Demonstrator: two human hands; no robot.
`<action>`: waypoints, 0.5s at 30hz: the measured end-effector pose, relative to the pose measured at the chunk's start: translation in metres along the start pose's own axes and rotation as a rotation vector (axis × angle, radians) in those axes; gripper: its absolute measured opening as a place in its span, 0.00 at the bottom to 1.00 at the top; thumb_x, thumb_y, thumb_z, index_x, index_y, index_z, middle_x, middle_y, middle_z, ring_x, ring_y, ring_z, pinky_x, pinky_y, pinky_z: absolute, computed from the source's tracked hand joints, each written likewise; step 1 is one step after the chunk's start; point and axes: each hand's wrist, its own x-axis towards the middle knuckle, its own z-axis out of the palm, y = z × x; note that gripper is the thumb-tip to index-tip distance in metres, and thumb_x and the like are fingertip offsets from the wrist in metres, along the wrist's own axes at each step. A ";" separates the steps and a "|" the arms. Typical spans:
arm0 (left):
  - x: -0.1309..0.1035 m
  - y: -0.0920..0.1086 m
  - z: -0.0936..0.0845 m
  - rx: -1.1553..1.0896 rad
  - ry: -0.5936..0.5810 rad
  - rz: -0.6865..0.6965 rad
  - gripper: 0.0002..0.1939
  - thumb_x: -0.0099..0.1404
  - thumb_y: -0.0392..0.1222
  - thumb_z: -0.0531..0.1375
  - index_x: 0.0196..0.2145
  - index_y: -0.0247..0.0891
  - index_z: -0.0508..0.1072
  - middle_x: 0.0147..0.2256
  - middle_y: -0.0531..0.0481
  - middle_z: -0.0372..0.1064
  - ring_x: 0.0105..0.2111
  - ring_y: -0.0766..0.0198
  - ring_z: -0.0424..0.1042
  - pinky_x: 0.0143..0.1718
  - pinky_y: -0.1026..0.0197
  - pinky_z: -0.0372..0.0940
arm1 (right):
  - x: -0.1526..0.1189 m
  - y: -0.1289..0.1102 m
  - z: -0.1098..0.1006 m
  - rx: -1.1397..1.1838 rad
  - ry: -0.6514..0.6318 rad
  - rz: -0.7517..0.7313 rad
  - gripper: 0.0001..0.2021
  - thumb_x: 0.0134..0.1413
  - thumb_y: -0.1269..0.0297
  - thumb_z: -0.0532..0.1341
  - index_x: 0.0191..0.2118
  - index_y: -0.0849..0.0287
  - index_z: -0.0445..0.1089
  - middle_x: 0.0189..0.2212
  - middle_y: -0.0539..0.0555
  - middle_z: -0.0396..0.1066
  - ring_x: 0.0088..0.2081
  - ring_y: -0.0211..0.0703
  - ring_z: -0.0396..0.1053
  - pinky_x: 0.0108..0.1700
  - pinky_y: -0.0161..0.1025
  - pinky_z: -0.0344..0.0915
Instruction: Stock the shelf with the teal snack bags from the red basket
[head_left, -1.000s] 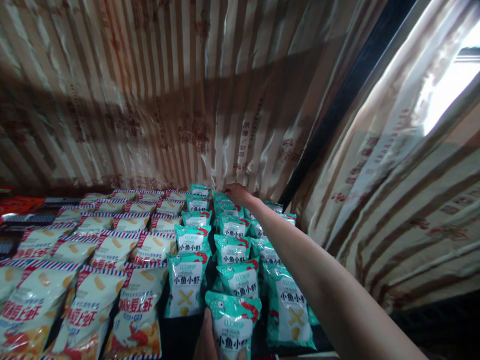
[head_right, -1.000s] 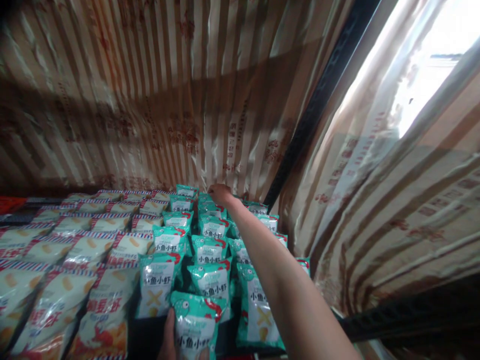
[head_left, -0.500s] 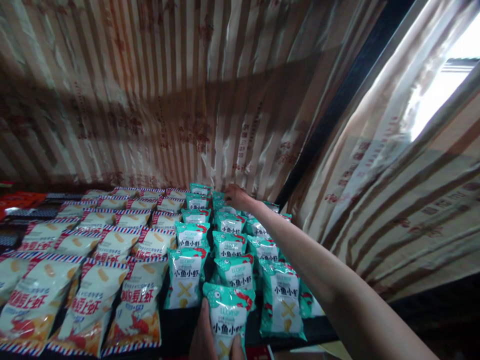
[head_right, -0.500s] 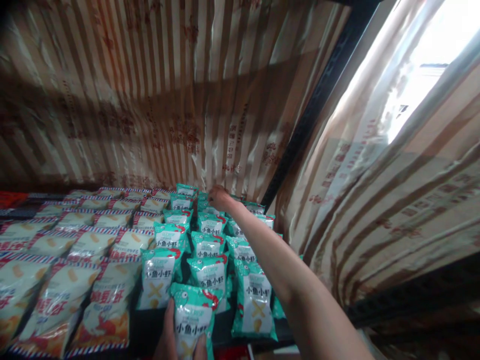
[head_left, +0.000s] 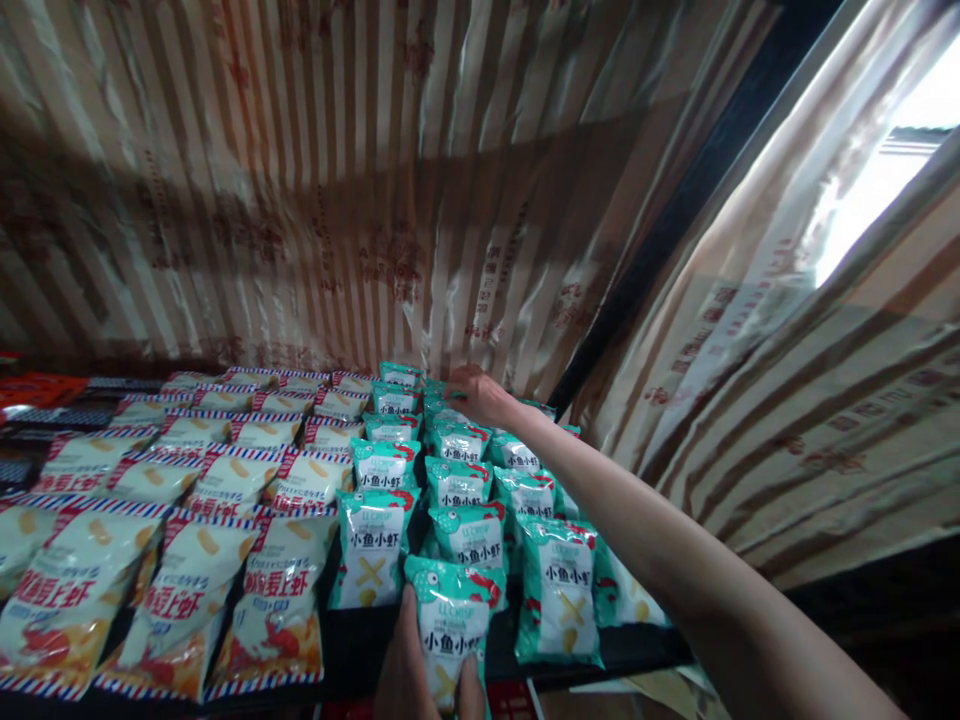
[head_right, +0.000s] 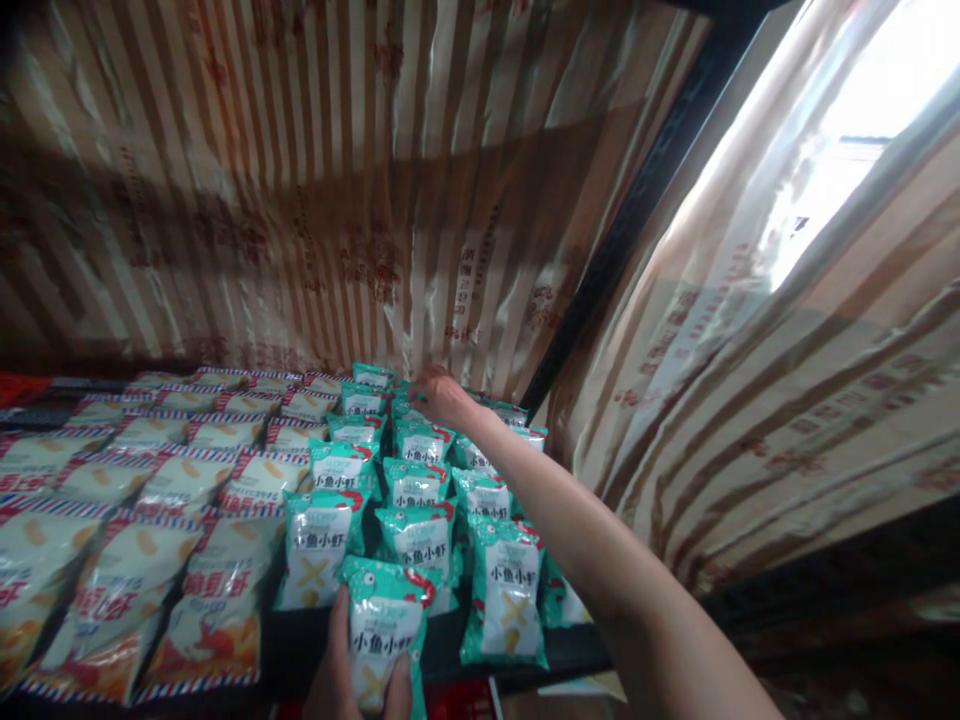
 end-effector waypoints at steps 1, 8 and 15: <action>0.000 0.000 0.000 -0.002 0.001 0.004 0.37 0.56 0.48 0.58 0.62 0.37 0.55 0.38 0.40 0.75 0.29 0.52 0.76 0.28 0.57 0.71 | -0.006 -0.003 -0.003 0.001 -0.030 -0.001 0.10 0.57 0.64 0.59 0.41 0.56 0.76 0.40 0.54 0.75 0.46 0.43 0.69 0.49 0.35 0.60; 0.000 0.004 0.001 -0.021 0.028 0.067 0.32 0.61 0.45 0.54 0.61 0.31 0.54 0.45 0.34 0.72 0.38 0.52 0.76 0.37 0.57 0.70 | -0.021 -0.016 -0.006 -0.044 -0.188 0.113 0.09 0.51 0.66 0.61 0.38 0.53 0.77 0.33 0.53 0.77 0.36 0.45 0.73 0.31 0.33 0.61; -0.003 0.004 0.007 0.000 0.063 0.128 0.30 0.64 0.45 0.52 0.60 0.28 0.54 0.45 0.34 0.72 0.40 0.54 0.75 0.38 0.59 0.68 | -0.010 -0.018 -0.006 -0.036 -0.182 0.120 0.10 0.54 0.68 0.58 0.38 0.53 0.77 0.37 0.51 0.77 0.39 0.42 0.73 0.34 0.30 0.61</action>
